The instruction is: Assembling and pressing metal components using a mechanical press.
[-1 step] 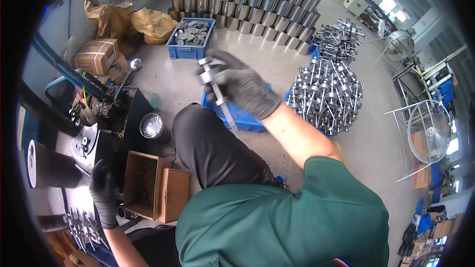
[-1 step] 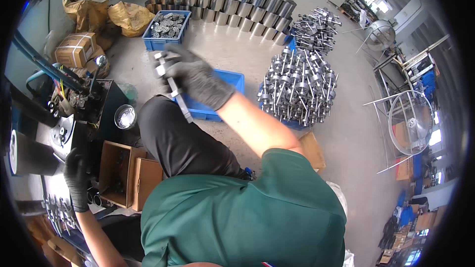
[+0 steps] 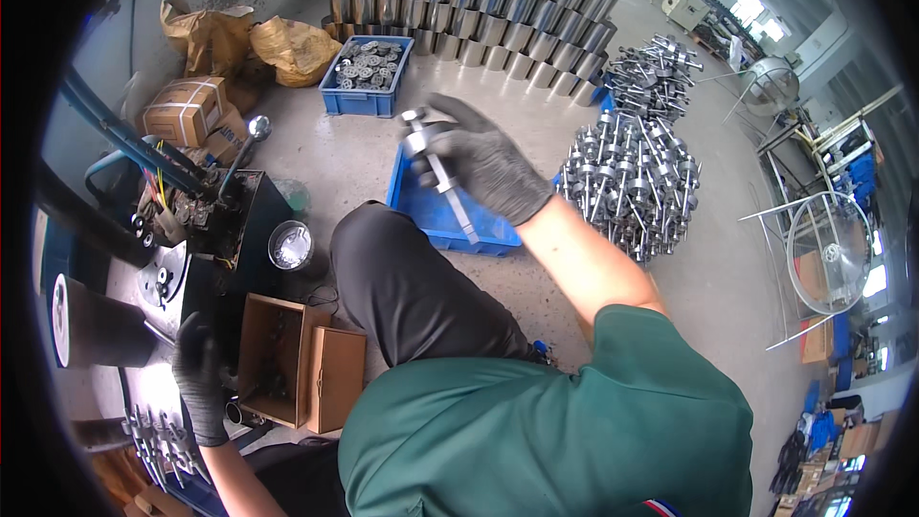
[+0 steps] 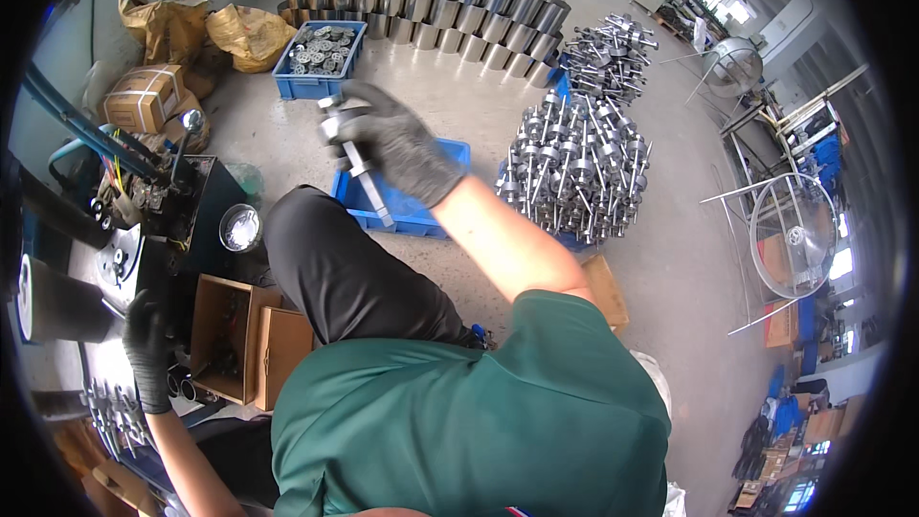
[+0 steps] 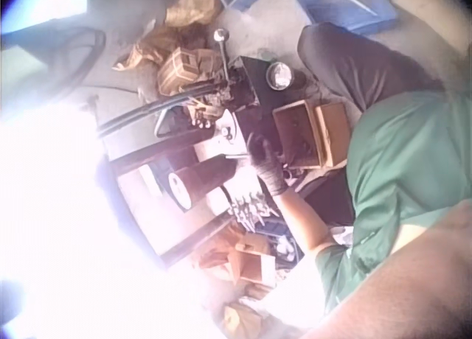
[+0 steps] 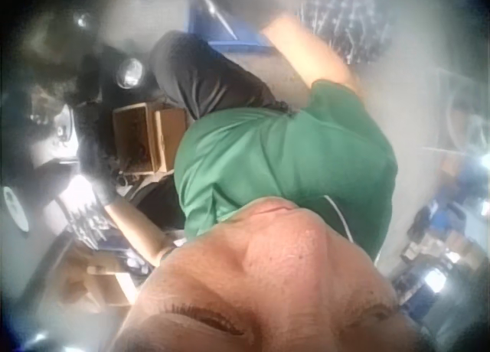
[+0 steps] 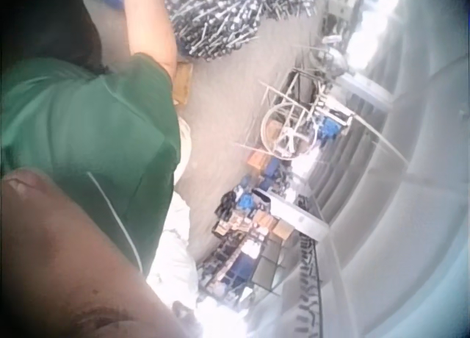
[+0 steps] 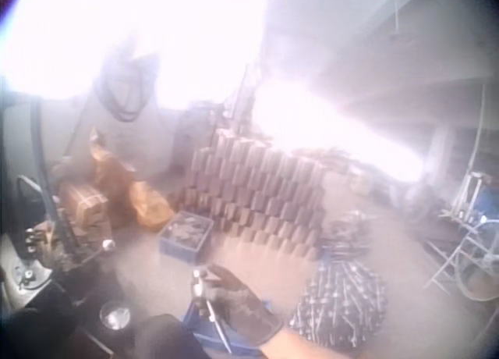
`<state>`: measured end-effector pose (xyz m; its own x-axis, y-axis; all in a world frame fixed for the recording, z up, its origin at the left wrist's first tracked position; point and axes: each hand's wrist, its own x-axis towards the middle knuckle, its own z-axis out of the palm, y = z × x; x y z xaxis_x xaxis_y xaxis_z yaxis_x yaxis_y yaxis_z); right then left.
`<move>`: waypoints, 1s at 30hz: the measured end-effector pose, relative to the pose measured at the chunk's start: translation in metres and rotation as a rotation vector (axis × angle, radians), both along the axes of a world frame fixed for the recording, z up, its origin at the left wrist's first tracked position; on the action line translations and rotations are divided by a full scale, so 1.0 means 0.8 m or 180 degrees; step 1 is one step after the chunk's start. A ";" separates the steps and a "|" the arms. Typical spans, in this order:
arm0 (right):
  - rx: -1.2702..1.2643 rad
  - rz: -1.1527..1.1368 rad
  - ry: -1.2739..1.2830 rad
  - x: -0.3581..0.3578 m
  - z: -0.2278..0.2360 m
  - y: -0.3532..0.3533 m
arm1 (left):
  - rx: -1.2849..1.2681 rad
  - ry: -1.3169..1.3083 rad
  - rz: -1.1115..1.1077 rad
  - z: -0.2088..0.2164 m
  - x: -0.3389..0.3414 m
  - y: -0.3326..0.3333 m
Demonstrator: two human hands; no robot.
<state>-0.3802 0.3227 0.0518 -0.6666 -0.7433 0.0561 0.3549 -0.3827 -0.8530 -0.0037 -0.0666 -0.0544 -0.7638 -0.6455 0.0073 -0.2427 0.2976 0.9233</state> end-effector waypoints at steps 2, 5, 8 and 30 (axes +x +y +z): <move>0.0881 -0.0911 0.0370 -0.028 -0.007 0.043 | -0.0253 -0.0055 -0.0078 0.004 0.000 0.005; 0.1518 -0.1923 0.0774 -0.075 -0.018 0.121 | -0.0530 -0.0146 -0.0192 0.010 0.000 0.016; 0.1427 -0.2585 0.0727 -0.143 -0.021 0.225 | -0.0615 -0.0288 -0.0256 0.012 -0.001 0.024; 0.6649 -0.3012 0.2203 -0.281 -0.032 0.590 | -0.1268 -0.0357 -0.0510 0.064 -0.010 0.066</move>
